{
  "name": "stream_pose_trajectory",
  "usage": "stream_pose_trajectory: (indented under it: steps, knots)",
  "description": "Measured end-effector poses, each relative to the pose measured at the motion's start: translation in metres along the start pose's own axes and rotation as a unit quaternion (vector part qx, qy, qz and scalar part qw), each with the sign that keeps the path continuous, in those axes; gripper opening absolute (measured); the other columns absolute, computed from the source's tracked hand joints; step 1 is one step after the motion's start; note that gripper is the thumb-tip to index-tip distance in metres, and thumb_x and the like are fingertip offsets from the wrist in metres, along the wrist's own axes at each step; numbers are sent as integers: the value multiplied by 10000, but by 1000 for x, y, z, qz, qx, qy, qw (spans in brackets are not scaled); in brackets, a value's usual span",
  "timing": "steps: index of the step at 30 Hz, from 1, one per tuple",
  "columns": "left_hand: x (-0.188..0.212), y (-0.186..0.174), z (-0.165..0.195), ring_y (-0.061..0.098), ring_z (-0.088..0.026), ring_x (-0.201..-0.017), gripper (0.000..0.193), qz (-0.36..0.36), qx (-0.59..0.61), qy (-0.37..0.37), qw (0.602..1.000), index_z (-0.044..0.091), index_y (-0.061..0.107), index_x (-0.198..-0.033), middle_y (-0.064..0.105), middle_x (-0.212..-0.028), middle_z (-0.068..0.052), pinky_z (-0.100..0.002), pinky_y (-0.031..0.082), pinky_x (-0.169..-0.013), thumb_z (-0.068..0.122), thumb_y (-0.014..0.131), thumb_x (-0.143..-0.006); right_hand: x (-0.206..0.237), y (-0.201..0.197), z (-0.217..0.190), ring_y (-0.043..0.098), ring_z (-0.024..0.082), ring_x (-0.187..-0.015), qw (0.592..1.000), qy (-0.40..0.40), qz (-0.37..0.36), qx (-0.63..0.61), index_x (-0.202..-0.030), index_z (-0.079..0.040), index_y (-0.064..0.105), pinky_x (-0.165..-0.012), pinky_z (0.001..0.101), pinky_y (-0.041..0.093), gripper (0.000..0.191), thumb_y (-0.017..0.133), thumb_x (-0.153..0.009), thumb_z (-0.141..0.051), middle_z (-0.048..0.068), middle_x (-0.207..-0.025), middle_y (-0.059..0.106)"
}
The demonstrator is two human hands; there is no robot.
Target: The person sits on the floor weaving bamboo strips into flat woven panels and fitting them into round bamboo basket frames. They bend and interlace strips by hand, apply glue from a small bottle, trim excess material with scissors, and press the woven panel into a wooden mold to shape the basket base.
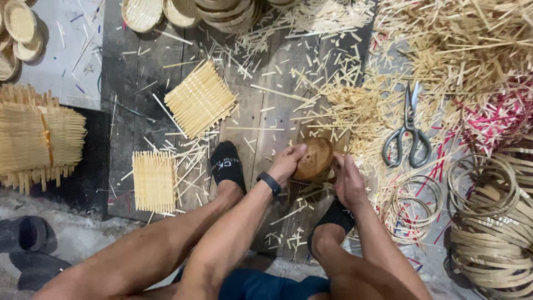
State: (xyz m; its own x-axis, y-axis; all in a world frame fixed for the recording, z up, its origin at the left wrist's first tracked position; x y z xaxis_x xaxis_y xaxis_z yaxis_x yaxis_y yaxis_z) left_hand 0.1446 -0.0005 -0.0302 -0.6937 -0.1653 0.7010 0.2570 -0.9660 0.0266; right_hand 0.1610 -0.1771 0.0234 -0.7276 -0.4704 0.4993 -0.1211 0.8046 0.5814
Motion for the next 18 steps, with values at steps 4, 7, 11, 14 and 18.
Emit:
stream_pose_trajectory:
  steps: [4,7,11,14,18]
  knots:
    - [-2,-26,37,697,-133,-910,409,1,-4,177,984,-19,695,-1186,766,-1047,-90,-314,580,-839,251,778,-890,-13,-17,-8,644,209,-1013,941,-22,111,318,-1319,20,668,-908,367,521,406,635,-1022,-255,104,-1119,726]
    - [-5,-78,78,711,-170,-844,300,85,-160,210,961,51,738,-1167,764,-960,-72,-332,584,-777,206,742,-910,-13,-14,-13,695,168,-956,921,-75,129,360,-1256,32,702,-856,316,557,375,712,-973,-213,62,-1081,757]
    - [17,-177,162,613,-404,-1107,459,234,-476,342,775,14,682,-1240,679,-1138,-209,-492,499,-976,111,750,-797,-5,-28,8,665,168,-671,948,37,179,261,-1183,4,704,-609,311,556,330,678,-978,-254,92,-911,716]
    - [13,-218,185,637,-391,-1115,638,279,-630,289,665,-23,678,-1171,686,-1160,-235,-485,421,-1051,249,811,-610,5,-34,17,667,159,-641,951,77,177,243,-1079,4,713,-581,296,558,321,660,-1009,-305,108,-823,696]
    - [-7,-254,163,668,-374,-1041,533,184,-639,127,736,33,712,-1085,704,-1096,-180,-538,340,-1115,351,893,-698,17,-44,23,671,169,-633,951,94,189,227,-1031,1,708,-572,315,574,363,639,-998,-355,96,-796,691]
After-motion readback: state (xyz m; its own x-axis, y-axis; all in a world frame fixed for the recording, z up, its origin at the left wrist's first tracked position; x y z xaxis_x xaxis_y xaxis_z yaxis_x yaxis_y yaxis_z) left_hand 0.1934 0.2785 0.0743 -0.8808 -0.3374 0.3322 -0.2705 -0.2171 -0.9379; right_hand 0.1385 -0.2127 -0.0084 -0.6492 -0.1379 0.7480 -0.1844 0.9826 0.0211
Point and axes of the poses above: each hand's wrist, its own x-axis away from the middle knuckle, its own y-axis out of the palm, z = x × y, the point moved 8 cm from there along -x, towards the middle knuckle
